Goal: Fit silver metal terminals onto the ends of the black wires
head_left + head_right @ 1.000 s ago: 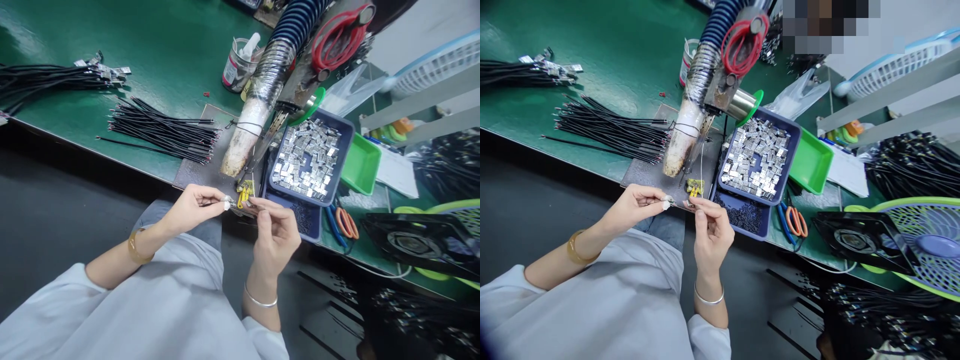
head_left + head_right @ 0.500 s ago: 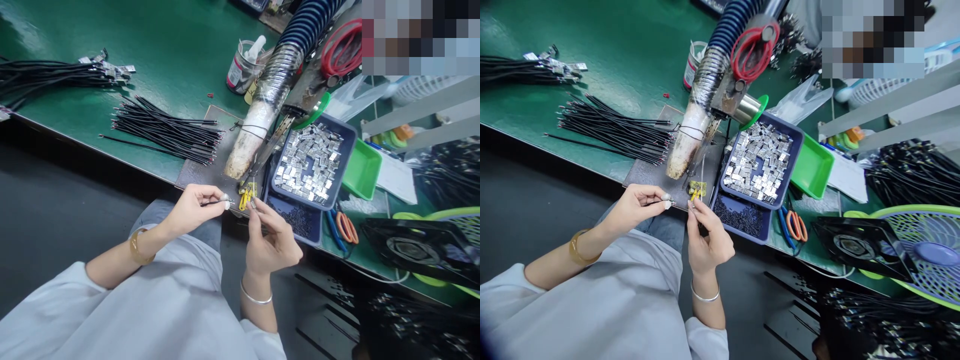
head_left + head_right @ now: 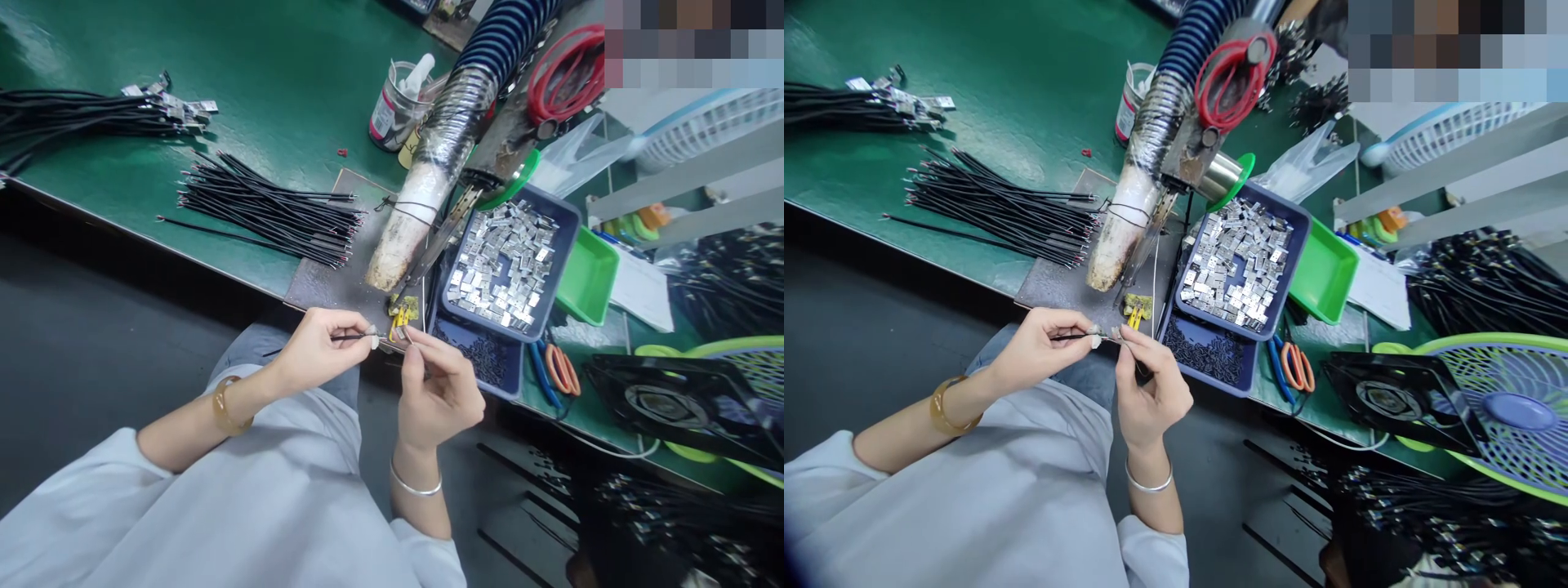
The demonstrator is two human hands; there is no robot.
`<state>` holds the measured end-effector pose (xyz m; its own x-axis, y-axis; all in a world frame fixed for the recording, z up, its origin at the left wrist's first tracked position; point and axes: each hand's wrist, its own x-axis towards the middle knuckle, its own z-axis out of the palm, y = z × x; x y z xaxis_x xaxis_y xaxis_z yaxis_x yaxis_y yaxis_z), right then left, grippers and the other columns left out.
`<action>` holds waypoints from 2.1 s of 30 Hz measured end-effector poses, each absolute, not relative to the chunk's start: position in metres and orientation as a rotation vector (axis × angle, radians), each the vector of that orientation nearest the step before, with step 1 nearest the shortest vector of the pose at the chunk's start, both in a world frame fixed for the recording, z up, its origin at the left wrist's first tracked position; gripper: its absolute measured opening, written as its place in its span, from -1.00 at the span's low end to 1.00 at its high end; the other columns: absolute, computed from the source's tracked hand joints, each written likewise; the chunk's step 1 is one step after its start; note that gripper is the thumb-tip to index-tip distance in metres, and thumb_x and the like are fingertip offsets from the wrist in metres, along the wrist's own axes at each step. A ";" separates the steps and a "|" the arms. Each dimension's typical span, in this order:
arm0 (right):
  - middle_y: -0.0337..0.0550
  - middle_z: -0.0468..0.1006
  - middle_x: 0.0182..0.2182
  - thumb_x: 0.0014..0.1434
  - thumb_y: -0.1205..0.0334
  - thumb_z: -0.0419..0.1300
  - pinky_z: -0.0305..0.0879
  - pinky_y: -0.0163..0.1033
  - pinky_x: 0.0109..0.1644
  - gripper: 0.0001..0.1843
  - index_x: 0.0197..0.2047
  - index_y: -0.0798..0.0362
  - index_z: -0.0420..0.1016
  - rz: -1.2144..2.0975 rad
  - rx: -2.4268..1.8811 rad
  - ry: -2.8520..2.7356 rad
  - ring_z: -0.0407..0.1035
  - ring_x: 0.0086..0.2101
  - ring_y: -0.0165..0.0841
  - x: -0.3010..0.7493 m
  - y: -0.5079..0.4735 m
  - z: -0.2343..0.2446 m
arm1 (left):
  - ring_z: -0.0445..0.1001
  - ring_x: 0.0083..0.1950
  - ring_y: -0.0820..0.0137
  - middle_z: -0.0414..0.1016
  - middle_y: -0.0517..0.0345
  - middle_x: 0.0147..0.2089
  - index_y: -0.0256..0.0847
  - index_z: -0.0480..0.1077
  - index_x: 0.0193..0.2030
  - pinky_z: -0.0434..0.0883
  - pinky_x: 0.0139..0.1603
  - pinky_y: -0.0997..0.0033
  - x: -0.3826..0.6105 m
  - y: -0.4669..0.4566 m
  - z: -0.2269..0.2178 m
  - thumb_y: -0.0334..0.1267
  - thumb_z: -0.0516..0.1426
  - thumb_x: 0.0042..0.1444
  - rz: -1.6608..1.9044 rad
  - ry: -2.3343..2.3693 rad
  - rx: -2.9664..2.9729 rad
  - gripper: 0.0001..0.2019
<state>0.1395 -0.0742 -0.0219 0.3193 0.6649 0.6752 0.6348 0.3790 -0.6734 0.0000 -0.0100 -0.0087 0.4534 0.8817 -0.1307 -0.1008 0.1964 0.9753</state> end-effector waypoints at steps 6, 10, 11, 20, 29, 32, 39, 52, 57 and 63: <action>-0.21 0.72 -0.21 0.19 0.50 0.31 0.62 -0.22 -0.12 -0.76 -0.15 -0.03 0.57 -0.014 -1.266 -1.462 0.65 -0.21 -0.33 0.141 -0.074 -0.024 | 0.46 -0.39 0.46 0.55 0.13 -0.45 -0.32 0.57 -0.46 0.44 -0.30 0.53 0.001 -0.007 -0.011 -0.30 0.27 -0.07 0.837 0.842 1.102 -0.89; -0.20 0.73 -0.21 0.18 0.50 0.32 0.62 -0.21 -0.14 -0.76 -0.14 -0.03 0.57 -0.056 -1.257 -1.501 0.65 -0.23 -0.32 0.142 -0.074 -0.026 | 0.40 -0.41 0.49 0.50 0.16 -0.47 -0.33 0.53 -0.48 0.39 -0.33 0.54 0.001 -0.005 -0.013 -0.31 0.28 -0.11 0.852 0.844 1.054 -0.90; -0.20 0.73 -0.20 0.19 0.50 0.31 0.62 -0.20 -0.13 -0.76 -0.14 -0.02 0.57 -0.055 -1.267 -1.476 0.65 -0.21 -0.32 0.143 -0.073 -0.026 | 0.37 -0.42 0.51 0.47 0.18 -0.49 -0.33 0.51 -0.49 0.36 -0.35 0.56 0.001 -0.005 -0.012 -0.32 0.28 -0.11 0.846 0.844 1.043 -0.90; -0.17 0.71 -0.23 0.24 0.43 0.28 0.62 -0.21 -0.18 -0.85 -0.17 -0.01 0.50 -0.038 -1.274 -1.471 0.65 -0.24 -0.32 0.142 -0.073 -0.029 | 0.23 -0.51 0.58 0.36 0.26 -0.56 -0.32 0.48 -0.51 0.22 -0.48 0.61 0.002 -0.003 -0.005 -0.32 0.25 -0.13 0.791 0.800 1.016 -0.90; -0.16 0.72 -0.23 0.21 0.44 0.30 0.60 -0.25 -0.17 -0.84 -0.27 -0.02 0.48 -0.137 -1.336 -1.517 0.65 -0.25 -0.34 0.144 -0.059 -0.029 | 0.31 -0.44 0.51 0.46 0.16 -0.49 -0.32 0.53 -0.49 0.30 -0.42 0.56 0.009 0.004 -0.005 -0.24 0.26 -0.05 0.880 0.866 1.105 -0.84; -0.17 0.73 -0.24 0.21 0.46 0.30 0.58 -0.28 -0.19 -0.82 -0.25 -0.03 0.47 -0.241 -1.331 -1.570 0.65 -0.26 -0.36 0.145 -0.055 -0.029 | 0.32 -0.43 0.50 0.45 0.17 -0.49 -0.31 0.51 -0.50 0.32 -0.41 0.56 0.013 0.007 -0.006 -0.23 0.25 -0.04 0.913 0.873 1.126 -0.84; -0.14 0.73 -0.25 0.20 0.48 0.30 0.59 -0.30 -0.20 -0.80 -0.23 -0.03 0.46 -0.346 -1.290 -1.614 0.65 -0.28 -0.36 0.145 -0.048 -0.027 | 0.23 -0.48 0.52 0.36 0.21 -0.54 -0.29 0.49 -0.51 0.23 -0.47 0.55 0.015 0.009 -0.003 -0.22 0.24 -0.03 0.932 0.930 1.177 -0.83; -0.10 0.74 -0.27 0.17 0.48 0.31 0.60 -0.34 -0.25 -0.78 -0.29 -0.03 0.41 -0.434 -1.278 -1.693 0.66 -0.32 -0.35 0.147 -0.051 -0.027 | 0.30 -0.47 0.51 0.47 0.16 -0.51 -0.32 0.59 -0.45 0.29 -0.46 0.56 0.013 0.011 -0.002 -0.25 0.23 -0.05 0.882 0.910 1.141 -0.84; -0.13 0.74 -0.26 0.18 0.48 0.32 0.60 -0.33 -0.24 -0.80 -0.25 -0.01 0.46 -0.394 -1.263 -1.646 0.66 -0.32 -0.36 0.147 -0.051 -0.025 | 0.29 -0.49 0.51 0.46 0.16 -0.53 -0.33 0.60 -0.44 0.27 -0.47 0.55 0.012 0.009 -0.001 -0.25 0.21 0.00 0.871 0.909 1.188 -0.82; -0.18 0.72 -0.22 0.21 0.44 0.31 0.61 -0.33 -0.27 -0.86 -0.26 0.00 0.52 0.054 -1.377 -1.434 0.66 -0.27 -0.36 0.147 -0.054 -0.019 | 0.24 -0.49 0.52 0.46 0.12 -0.50 -0.37 0.62 -0.43 0.20 -0.48 0.53 0.008 0.006 0.001 -0.26 0.18 0.04 0.892 0.913 1.365 -0.78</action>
<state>0.1475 -0.0541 -0.0190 0.2677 0.7268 0.6325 0.6772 0.3250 -0.6601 0.0081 0.0061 0.0007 0.3964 0.9179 -0.0159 0.0053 0.0150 0.9999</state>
